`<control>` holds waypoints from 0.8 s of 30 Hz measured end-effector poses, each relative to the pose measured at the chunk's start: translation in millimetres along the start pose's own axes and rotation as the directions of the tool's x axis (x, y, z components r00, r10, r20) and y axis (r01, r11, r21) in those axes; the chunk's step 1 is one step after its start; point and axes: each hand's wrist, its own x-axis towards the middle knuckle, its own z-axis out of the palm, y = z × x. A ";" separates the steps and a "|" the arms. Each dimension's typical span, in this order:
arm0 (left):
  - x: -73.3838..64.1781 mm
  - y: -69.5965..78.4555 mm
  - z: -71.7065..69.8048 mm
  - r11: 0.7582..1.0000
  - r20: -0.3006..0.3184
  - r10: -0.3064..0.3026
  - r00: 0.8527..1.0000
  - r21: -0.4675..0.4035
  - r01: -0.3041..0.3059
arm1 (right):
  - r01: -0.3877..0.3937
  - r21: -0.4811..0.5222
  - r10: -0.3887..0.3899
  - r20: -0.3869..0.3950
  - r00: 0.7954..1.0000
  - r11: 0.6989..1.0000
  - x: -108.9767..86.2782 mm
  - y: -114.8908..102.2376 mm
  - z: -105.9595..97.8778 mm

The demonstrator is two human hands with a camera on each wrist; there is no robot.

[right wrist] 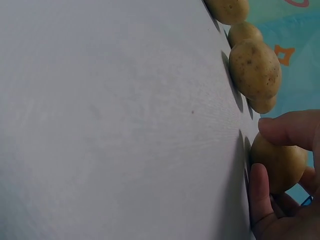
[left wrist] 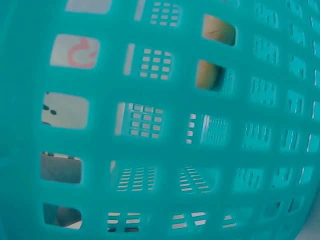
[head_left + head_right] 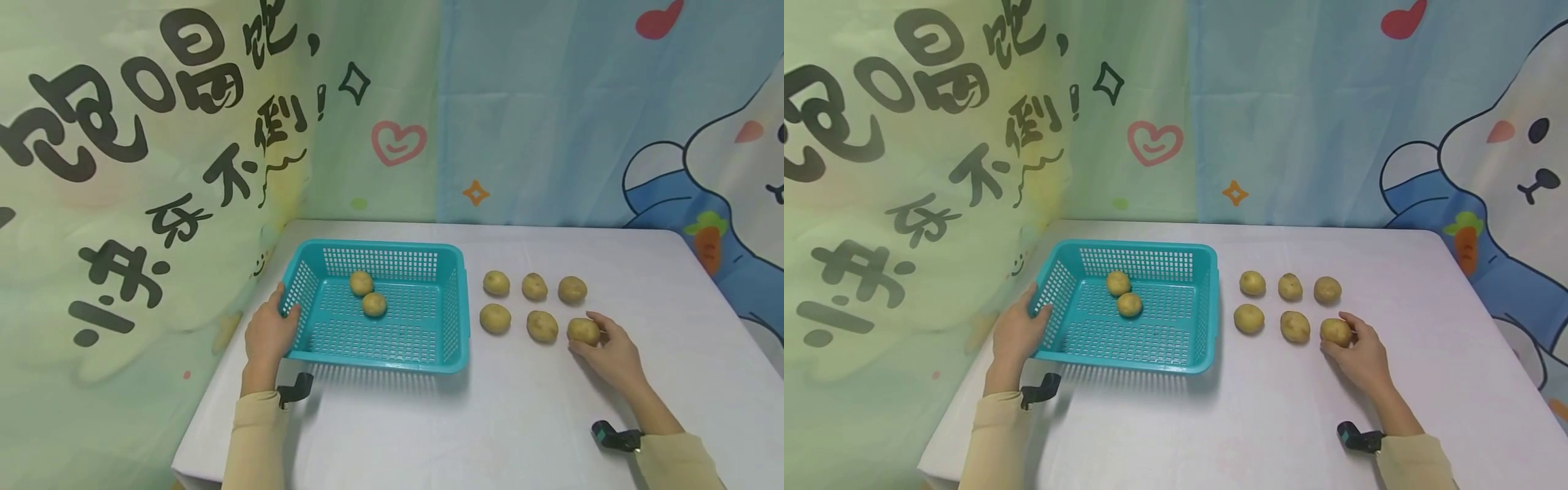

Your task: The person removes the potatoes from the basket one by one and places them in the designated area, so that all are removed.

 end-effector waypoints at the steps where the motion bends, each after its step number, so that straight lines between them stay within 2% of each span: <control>1: -0.1 0.0 -0.1 1.000 0.001 -0.002 1.000 -0.002 0.002 | -0.002 -0.002 0.002 0.005 1.000 1.000 -0.2 -0.3 -0.4; 12: -0.3 0.0 -0.3 1.000 0.000 -0.003 1.000 -0.012 0.003 | -0.018 0.005 0.018 0.016 1.000 1.000 -6.1 2.9 -2.4; 24: 1.4 -2.2 -0.9 1.000 -0.004 0.014 1.000 -0.012 -0.014 | -0.044 0.059 0.043 0.019 0.999 0.997 -14.2 5.3 -11.2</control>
